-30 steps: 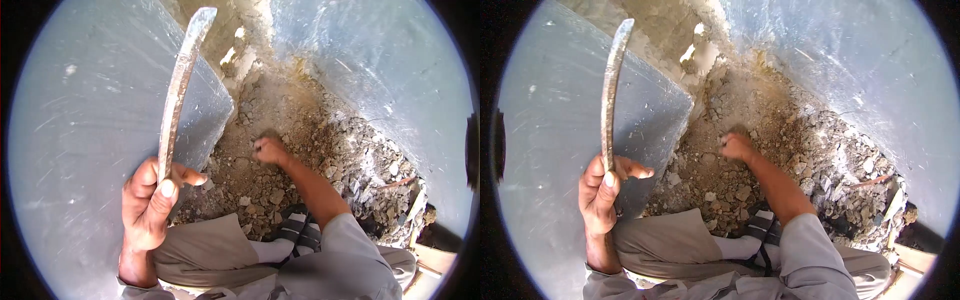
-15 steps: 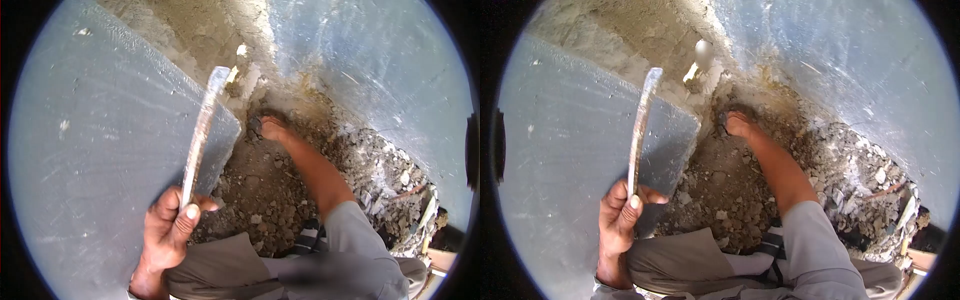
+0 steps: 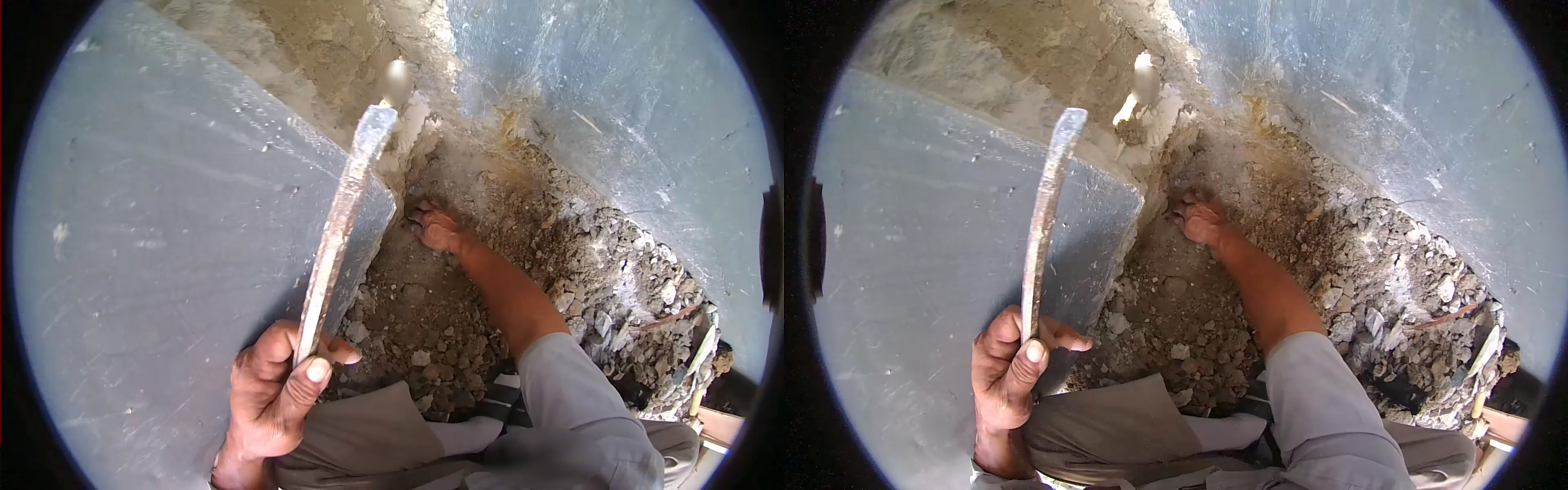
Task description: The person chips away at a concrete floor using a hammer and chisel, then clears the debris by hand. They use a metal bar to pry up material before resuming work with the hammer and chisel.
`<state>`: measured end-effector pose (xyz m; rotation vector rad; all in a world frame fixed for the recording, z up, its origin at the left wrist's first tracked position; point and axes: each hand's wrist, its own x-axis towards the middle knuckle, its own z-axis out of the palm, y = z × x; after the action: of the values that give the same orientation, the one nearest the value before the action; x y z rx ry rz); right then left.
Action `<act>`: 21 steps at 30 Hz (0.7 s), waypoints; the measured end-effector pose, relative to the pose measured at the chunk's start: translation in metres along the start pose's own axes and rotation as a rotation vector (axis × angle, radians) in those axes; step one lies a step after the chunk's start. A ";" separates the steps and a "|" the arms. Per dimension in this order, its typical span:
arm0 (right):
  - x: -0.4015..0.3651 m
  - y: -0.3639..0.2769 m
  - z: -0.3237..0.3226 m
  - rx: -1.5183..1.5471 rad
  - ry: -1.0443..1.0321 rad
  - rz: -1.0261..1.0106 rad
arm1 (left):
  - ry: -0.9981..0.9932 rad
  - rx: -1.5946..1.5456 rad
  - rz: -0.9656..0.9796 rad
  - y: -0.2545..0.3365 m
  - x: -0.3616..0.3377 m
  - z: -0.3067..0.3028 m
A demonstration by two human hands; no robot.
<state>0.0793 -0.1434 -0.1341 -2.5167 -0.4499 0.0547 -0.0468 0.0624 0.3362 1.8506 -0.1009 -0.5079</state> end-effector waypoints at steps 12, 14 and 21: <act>-0.039 -0.043 -0.172 -0.077 -0.155 0.132 | -0.015 -0.058 0.050 -0.003 0.005 0.003; -0.039 0.012 -0.126 -0.375 0.365 -0.068 | -0.026 0.004 0.057 -0.004 0.006 0.002; -0.042 -0.049 -0.170 -0.194 -0.373 0.129 | -0.015 -0.047 0.037 -0.004 0.005 0.005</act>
<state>0.0480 -0.2106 0.0321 -2.7304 -0.4564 0.5620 -0.0446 0.0577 0.3296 1.7955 -0.1325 -0.4946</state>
